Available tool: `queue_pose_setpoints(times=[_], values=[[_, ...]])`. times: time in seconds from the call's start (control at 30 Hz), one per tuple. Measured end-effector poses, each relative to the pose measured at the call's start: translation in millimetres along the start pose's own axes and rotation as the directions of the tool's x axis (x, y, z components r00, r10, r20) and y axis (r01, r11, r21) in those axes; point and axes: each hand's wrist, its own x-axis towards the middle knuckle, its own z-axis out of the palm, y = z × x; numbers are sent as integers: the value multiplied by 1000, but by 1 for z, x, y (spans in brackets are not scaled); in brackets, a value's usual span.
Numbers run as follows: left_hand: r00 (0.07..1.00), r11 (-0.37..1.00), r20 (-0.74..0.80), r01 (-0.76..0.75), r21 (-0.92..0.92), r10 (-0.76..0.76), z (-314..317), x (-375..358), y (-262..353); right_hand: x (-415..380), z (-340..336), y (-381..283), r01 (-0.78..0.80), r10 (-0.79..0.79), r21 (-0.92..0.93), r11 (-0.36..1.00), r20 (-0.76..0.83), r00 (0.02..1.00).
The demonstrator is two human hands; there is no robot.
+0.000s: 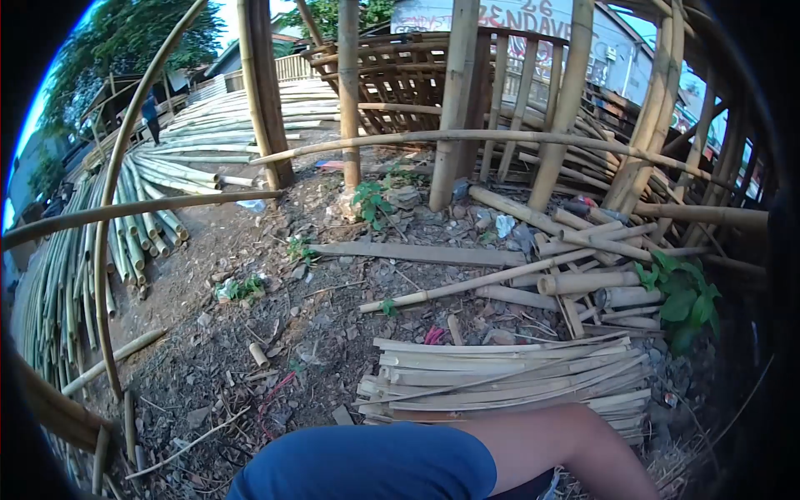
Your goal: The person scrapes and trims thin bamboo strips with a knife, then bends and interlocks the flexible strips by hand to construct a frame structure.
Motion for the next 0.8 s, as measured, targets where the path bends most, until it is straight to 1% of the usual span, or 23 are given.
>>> queue_pose_setpoints(times=[0.03,0.07,0.13,0.17,0.2,0.23,0.27,0.3,0.33,0.37,0.4,0.47,0.5,0.53,0.57,0.6,0.63,0.67,0.7,0.73,0.77,0.8], values=[[993,995,-98,-52,84,61,3,14,-8,-8,-23,1,-39,39,-1,999,-12,999],[974,980,-204,-56,189,95,12,29,-22,-14,-47,2,-73,73,12,997,-18,997],[928,947,-359,20,322,103,37,39,-38,-20,-74,-27,-153,154,111,982,-7,988],[951,953,-263,-80,291,160,32,44,-23,-24,-85,-43,-193,195,203,960,8,981],[963,916,-238,-18,400,123,29,50,-19,-13,-83,-69,-258,257,329,908,48,965],[954,946,-292,37,322,63,32,58,-21,-2,-82,-96,-323,317,445,836,88,944],[955,960,-293,121,253,-43,31,65,-17,-1,-82,-101,-325,336,486,811,69,939],[952,984,-284,148,97,-115,29,72,-17,2,-80,-105,-309,309,468,828,80,948],[947,976,-258,154,-153,-189,27,78,-18,2,-76,-108,-294,276,454,841,106,955],[943,915,-220,154,-372,-248,24,85,-19,1,-72,-109,-270,254,412,870,96,963],[940,838,-184,154,-523,-287,20,89,-17,0,-69,-110,-247,227,371,895,96,969],[931,823,-148,213,-526,-335,12,93,-10,1,-66,-106,-239,222,274,932,92,971],[932,784,-59,265,-561,-357,6,91,-8,4,-63,-100,-236,229,310,921,60,972],[937,830,-42,285,-480,-346,1,88,-6,8,-62,-96,-229,224,319,920,52,973],[926,903,-38,357,-240,-376,-8,91,-23,11,-61,-104,-211,212,317,924,32,977],[945,947,-64,319,-45,-321,-12,78,-18,14,-62,-110,-196,202,315,929,14,979],[960,949,-90,276,154,-264,-16,65,-12,17,-68,-111,-183,193,308,934,-3,981],[987,944,-116,144,295,-114,-20,36,15,23,-74,-110,-200,202,282,938,23,979],[973,945,-39,-210,252,227,-33,32,15,27,-78,-109,-222,217,260,940,50,975],[841,826,14,-534,180,541,-49,34,11,29,-83,-111,-219,217,259,941,38,975],[721,719,-78,-665,203,689,-60,48,5,31,-89,-114,-211,203,251,945,57,977],[569,592,-165,-768,243,806,-73,66,-4,30,-93,-116,-206,193,243,948,78,978]])
